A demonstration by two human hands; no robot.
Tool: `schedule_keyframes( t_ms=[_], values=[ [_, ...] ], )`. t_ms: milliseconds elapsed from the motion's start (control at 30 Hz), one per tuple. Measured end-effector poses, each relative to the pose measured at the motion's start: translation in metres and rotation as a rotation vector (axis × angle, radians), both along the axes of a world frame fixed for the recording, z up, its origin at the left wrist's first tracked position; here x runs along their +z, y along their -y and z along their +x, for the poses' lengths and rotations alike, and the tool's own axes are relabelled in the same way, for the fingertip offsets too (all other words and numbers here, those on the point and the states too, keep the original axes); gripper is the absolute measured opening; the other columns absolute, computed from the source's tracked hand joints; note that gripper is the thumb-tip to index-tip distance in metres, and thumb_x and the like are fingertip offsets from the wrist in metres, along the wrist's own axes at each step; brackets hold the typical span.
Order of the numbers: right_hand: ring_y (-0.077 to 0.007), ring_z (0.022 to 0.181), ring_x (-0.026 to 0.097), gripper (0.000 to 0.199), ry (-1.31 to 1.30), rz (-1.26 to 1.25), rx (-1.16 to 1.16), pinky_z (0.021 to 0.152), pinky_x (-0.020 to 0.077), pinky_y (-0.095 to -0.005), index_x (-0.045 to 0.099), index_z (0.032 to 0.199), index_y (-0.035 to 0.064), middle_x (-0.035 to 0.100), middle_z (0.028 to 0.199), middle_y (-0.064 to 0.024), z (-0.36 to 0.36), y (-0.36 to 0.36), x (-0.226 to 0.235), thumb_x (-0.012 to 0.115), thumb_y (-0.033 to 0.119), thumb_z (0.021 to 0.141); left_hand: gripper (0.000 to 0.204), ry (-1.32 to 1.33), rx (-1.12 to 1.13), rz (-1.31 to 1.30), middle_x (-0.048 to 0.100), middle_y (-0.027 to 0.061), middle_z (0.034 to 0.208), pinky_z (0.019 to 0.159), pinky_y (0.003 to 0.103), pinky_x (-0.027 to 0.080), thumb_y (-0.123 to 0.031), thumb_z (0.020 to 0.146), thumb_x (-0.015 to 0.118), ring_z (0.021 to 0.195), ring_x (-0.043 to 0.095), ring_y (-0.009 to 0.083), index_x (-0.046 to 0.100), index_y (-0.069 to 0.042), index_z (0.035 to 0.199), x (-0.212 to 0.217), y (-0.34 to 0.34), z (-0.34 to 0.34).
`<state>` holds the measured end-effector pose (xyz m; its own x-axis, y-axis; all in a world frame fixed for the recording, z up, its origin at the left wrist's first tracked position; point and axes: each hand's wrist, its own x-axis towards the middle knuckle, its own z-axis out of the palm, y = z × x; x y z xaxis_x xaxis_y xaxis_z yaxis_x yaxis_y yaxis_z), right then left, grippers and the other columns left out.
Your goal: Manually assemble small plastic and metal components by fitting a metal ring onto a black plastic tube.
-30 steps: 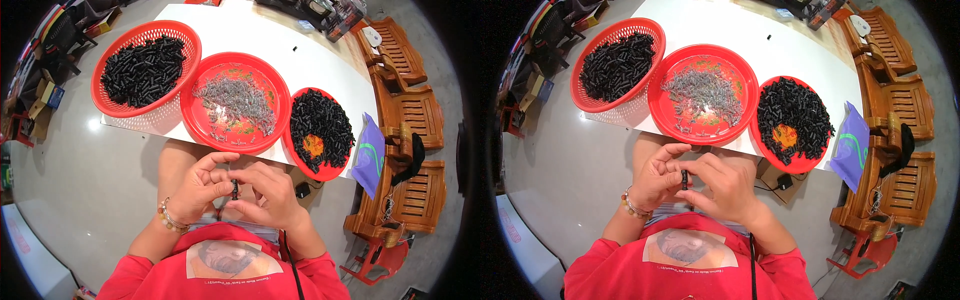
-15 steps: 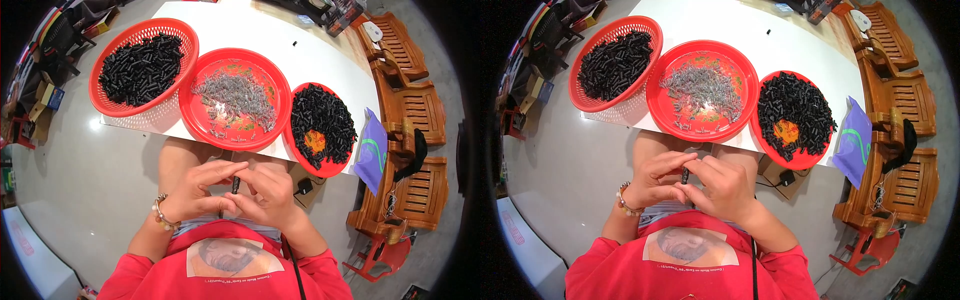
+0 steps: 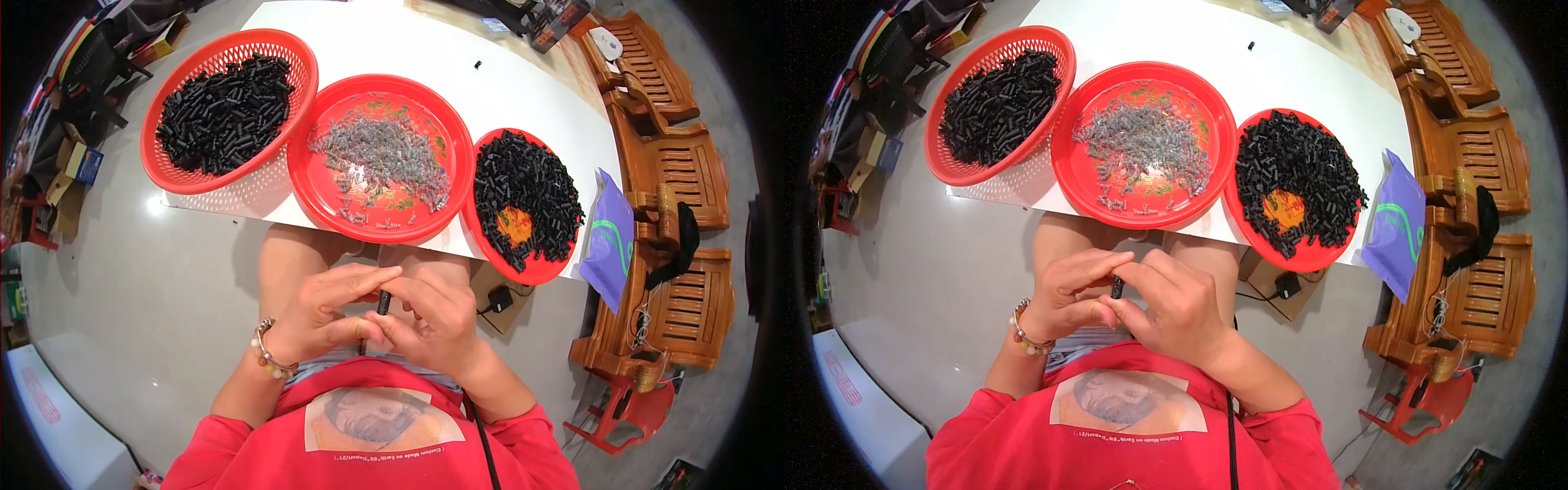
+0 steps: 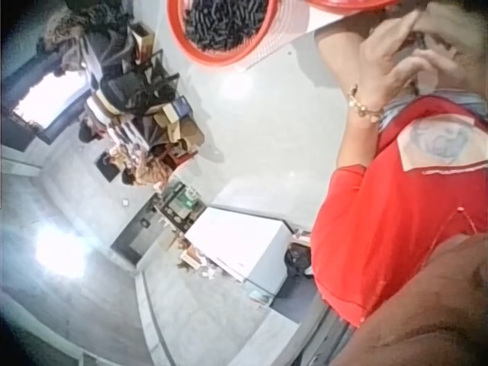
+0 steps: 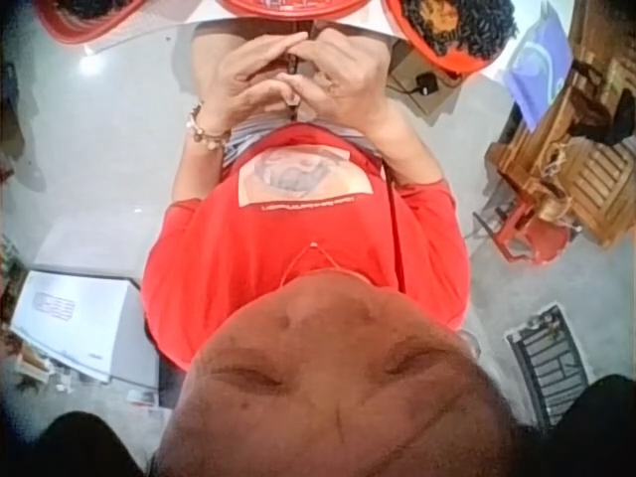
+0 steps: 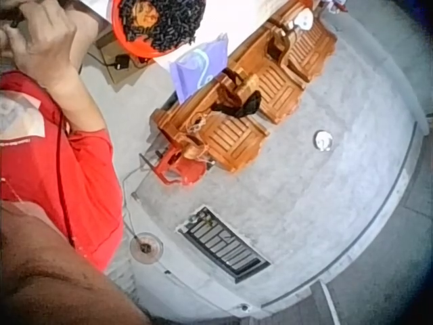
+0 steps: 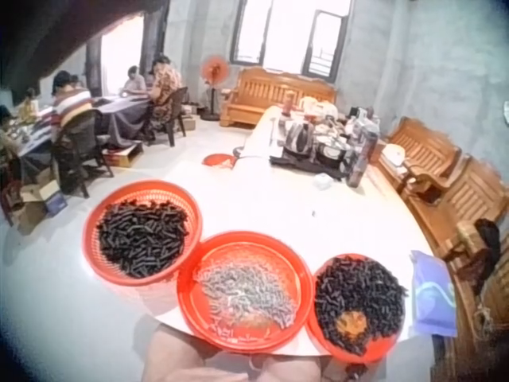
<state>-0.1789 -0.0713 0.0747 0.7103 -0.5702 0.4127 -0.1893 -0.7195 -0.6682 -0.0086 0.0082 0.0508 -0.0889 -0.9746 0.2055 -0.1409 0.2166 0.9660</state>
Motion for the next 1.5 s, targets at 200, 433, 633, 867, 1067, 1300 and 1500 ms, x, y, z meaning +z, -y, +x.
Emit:
schedule_keyframes(
  t_ms=[200,433,633,867,1067,1300,1500],
  values=[
    [-0.0249,0.067,0.058,0.03,-0.082,-0.047,0.007,0.058,0.0467,-0.0351,0.059,0.098,0.0053,0.054,0.077,-0.0075,-0.003,0.004,-0.004,0.069,0.015,0.071,0.06,-0.169,-0.009,0.235,0.06,0.0087,0.11,0.078,0.027,0.051,-0.001,0.076,0.069,0.097,0.058,0.016,0.048,-0.003,0.132,0.002,0.0,-0.002],
    [-0.0198,0.054,0.055,0.039,-0.02,-0.097,-0.072,0.051,0.043,-0.0329,0.061,0.109,0.0071,0.053,0.064,-0.0043,-0.007,0.013,-0.011,0.071,0.021,0.073,0.039,-0.317,0.284,0.323,0.056,0.0006,0.086,0.073,0.023,0.049,0.005,0.086,0.056,0.083,0.059,0.0092,0.054,0.001,0.125,-0.003,0.008,-0.004],
    [-0.0172,0.06,0.058,0.024,-0.046,0.02,-0.4,0.053,0.0454,-0.0285,0.067,0.1,0.0043,0.061,0.073,-0.0084,-0.059,0.054,-0.017,0.068,0.004,0.076,0.023,0.299,0.901,-0.13,0.066,0.0077,0.101,0.077,0.024,0.049,0.001,0.088,0.056,0.088,0.061,0.0111,0.063,0.0,0.11,0.014,0.035,0.064],
    [-0.0178,0.067,0.06,0.011,-0.264,0.083,-0.707,0.061,0.0469,-0.028,0.069,0.09,0.0012,0.062,0.076,-0.0083,-0.126,0.102,-0.039,0.065,0.004,0.08,0.027,0.882,0.995,-0.161,0.066,0.0084,0.106,0.088,0.028,0.044,-0.004,0.086,0.061,0.098,0.06,0.0177,0.065,-0.006,0.112,0.01,0.06,0.142],
    [-0.0233,0.074,0.062,0.016,-0.409,0.09,-0.53,0.065,0.0485,-0.0325,0.069,0.092,0.0061,0.061,0.083,-0.0074,-0.119,0.111,-0.045,0.066,0.004,0.077,0.026,0.954,1.068,-0.315,0.064,0.0087,0.113,0.093,0.031,0.041,-0.003,0.085,0.061,0.105,0.058,0.0209,0.066,-0.005,0.11,0.018,0.06,0.104],
    [-0.0285,0.075,0.062,0.011,-0.55,-0.034,-0.448,0.066,0.049,-0.0379,0.067,0.084,0.0057,0.06,0.085,-0.0076,-0.118,0.12,-0.036,0.067,0.007,0.073,0.016,0.551,0.882,-0.289,0.067,0.0102,0.096,0.081,0.028,0.048,0.004,0.084,0.058,0.091,0.062,0.0185,0.066,0.002,0.098,0.013,0.044,0.049],
    [-0.0173,0.059,0.056,0.011,-0.349,0.137,-0.436,0.054,0.0453,-0.028,0.065,0.082,0.0031,0.06,0.082,-0.0076,-0.105,0.094,-0.015,0.068,0.005,0.072,0.019,0.16,0.512,0.023,0.068,0.0109,0.087,0.066,0.028,0.05,0.004,0.078,0.063,0.071,0.064,0.016,0.068,0.0,0.097,-0.025,0.027,-0.014]
  ],
)
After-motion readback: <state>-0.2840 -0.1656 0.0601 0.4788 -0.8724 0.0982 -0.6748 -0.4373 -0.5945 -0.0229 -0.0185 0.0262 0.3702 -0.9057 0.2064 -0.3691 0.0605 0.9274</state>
